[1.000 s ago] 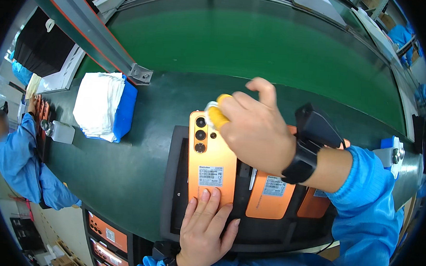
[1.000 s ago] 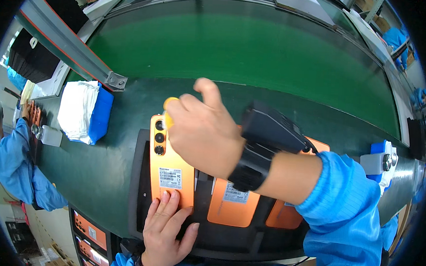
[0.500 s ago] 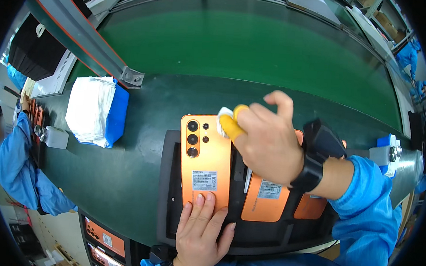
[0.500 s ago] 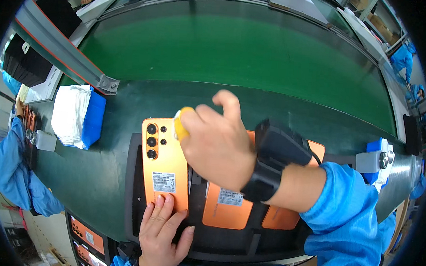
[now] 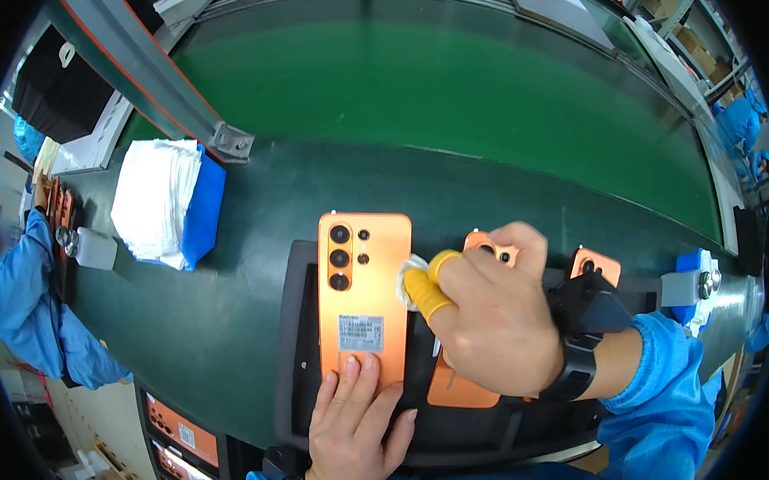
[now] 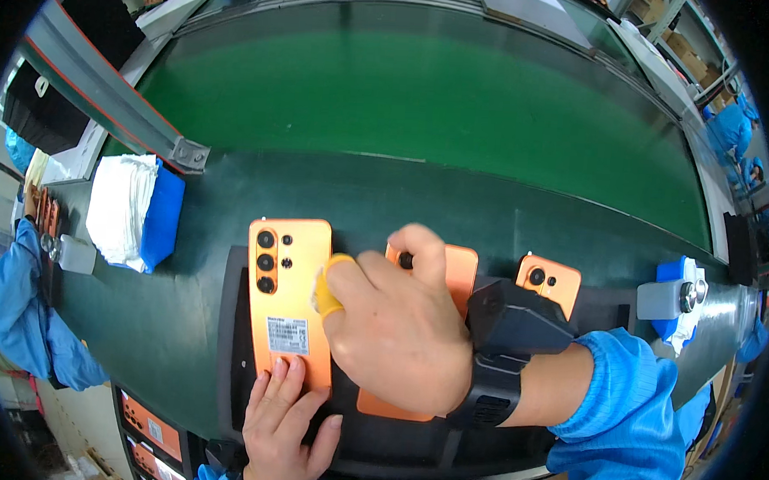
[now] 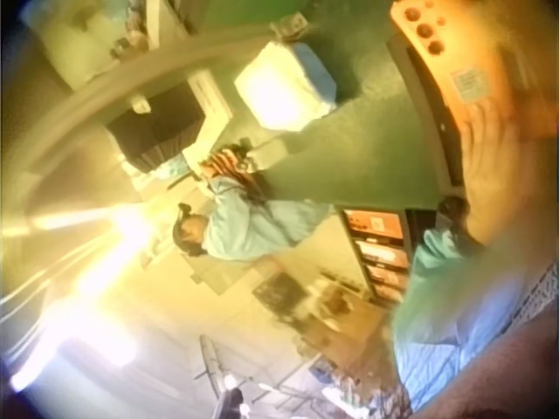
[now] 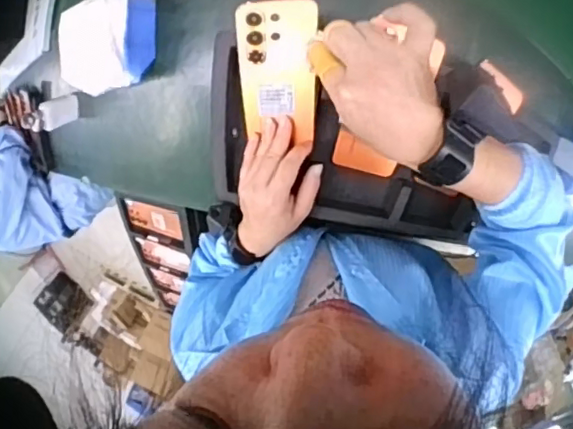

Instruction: The recorder cleans the back panels and camera lenses of several orange smartphones on an assembly line using a cleaning cloth.

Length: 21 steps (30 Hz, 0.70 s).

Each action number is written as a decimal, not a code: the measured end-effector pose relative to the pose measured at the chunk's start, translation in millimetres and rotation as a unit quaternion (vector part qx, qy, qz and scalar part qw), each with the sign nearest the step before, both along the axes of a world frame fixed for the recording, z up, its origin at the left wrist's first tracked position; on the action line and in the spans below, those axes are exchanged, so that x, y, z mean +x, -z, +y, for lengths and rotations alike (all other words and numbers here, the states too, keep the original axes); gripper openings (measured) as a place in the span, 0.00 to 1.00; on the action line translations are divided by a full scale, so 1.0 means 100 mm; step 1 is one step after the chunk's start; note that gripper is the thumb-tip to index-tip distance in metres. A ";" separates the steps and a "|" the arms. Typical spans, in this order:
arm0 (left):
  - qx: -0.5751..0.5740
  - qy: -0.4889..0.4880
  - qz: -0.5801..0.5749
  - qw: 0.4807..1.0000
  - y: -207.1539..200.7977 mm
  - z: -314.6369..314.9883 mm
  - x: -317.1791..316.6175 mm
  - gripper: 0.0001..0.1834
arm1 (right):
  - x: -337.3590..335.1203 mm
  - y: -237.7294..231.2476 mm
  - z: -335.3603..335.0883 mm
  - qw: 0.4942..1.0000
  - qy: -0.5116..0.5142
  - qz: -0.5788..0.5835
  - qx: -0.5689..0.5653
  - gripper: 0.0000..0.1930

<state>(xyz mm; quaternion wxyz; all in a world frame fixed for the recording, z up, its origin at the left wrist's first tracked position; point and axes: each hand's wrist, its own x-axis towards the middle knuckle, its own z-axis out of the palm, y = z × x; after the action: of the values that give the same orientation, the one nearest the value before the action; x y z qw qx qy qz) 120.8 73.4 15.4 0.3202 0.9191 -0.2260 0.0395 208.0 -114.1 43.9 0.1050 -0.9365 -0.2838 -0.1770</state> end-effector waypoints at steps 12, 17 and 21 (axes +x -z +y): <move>-0.419 -0.165 -0.170 0.877 0.38 0.17 -0.07 0.19 | -0.60 0.25 0.20 0.971 -0.233 0.049 -0.004 0.06; -0.521 -0.144 -0.137 0.830 0.45 0.23 -0.10 0.18 | -0.31 0.23 0.41 0.988 -0.151 -0.010 0.044 0.04; -0.536 -0.149 -0.142 0.819 0.44 0.21 -0.10 0.19 | -0.35 0.35 0.68 0.988 -0.150 -0.043 0.006 0.04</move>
<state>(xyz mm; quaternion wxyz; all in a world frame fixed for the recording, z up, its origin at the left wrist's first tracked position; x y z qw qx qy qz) 111.3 94.1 -28.7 0.7168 0.6088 -0.0725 0.3320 173.1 -46.5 8.6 0.1242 -0.8743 -0.4241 -0.2009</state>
